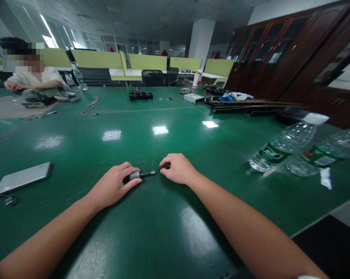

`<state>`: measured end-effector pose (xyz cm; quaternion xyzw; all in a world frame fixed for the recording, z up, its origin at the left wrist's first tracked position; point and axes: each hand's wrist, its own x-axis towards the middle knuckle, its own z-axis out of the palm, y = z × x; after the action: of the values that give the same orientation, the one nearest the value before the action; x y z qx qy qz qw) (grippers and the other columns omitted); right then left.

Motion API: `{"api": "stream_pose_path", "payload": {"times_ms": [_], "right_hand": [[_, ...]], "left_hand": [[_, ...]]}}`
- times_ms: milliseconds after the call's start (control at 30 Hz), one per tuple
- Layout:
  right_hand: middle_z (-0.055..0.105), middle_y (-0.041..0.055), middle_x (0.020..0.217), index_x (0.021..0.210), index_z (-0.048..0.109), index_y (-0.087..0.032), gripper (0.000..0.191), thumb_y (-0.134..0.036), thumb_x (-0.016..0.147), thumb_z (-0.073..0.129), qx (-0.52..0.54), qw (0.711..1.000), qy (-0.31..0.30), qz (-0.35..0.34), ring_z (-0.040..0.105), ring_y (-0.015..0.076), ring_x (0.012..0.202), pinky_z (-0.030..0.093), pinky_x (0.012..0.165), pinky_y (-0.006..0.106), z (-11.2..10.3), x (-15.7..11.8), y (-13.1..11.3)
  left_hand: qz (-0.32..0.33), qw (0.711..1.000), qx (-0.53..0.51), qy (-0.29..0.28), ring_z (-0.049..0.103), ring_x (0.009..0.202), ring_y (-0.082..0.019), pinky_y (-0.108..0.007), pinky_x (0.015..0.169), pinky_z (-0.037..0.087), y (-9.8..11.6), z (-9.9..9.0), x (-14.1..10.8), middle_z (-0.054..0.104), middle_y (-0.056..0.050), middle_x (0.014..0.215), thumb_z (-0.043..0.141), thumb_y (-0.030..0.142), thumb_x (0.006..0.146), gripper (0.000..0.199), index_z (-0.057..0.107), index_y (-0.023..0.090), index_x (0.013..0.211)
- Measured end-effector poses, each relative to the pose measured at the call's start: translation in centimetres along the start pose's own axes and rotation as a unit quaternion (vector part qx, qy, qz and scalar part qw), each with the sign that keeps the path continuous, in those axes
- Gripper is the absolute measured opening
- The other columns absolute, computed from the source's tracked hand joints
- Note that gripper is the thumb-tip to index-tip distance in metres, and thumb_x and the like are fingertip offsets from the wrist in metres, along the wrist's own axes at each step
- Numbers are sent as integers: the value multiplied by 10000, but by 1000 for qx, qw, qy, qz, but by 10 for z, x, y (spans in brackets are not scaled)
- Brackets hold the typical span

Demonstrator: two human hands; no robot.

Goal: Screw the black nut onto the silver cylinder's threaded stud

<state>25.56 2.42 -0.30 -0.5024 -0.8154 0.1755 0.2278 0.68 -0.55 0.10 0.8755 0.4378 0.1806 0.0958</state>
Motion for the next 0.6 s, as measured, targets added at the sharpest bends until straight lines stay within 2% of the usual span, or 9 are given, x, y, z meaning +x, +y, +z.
{"api": "stream_pose_path", "payload": {"times_ms": [300, 433, 600], "right_hand": [[683, 20, 793, 861, 765, -192, 133, -165, 739, 721, 19, 999, -20, -37, 603, 139, 728, 459, 691, 262, 3, -4, -8], [687, 24, 823, 885, 761, -190, 150, -148, 749, 718, 36, 996, -28, -77, 610, 140, 754, 456, 711, 260, 3, -4, -8], [689, 24, 811, 887, 764, -191, 137, -166, 756, 734, 40, 994, -43, -94, 614, 142, 754, 446, 696, 255, 2, -4, -11]], "left_hand": [[3, 1000, -13, -11, 615, 894, -218, -355, 826, 477, -3, 0, 0, 646, -55, 983, 562, 406, 940, 277, 675, 215, 1105], [17, 1000, -21, -7, 619, 934, -221, -358, 849, 471, -5, 1, -1, 654, -56, 1014, 567, 400, 940, 313, 644, 212, 1178], [23, 1000, -10, -12, 615, 925, -222, -368, 842, 465, -4, 2, 0, 649, -56, 1008, 544, 395, 956, 313, 635, 218, 1198]]}}
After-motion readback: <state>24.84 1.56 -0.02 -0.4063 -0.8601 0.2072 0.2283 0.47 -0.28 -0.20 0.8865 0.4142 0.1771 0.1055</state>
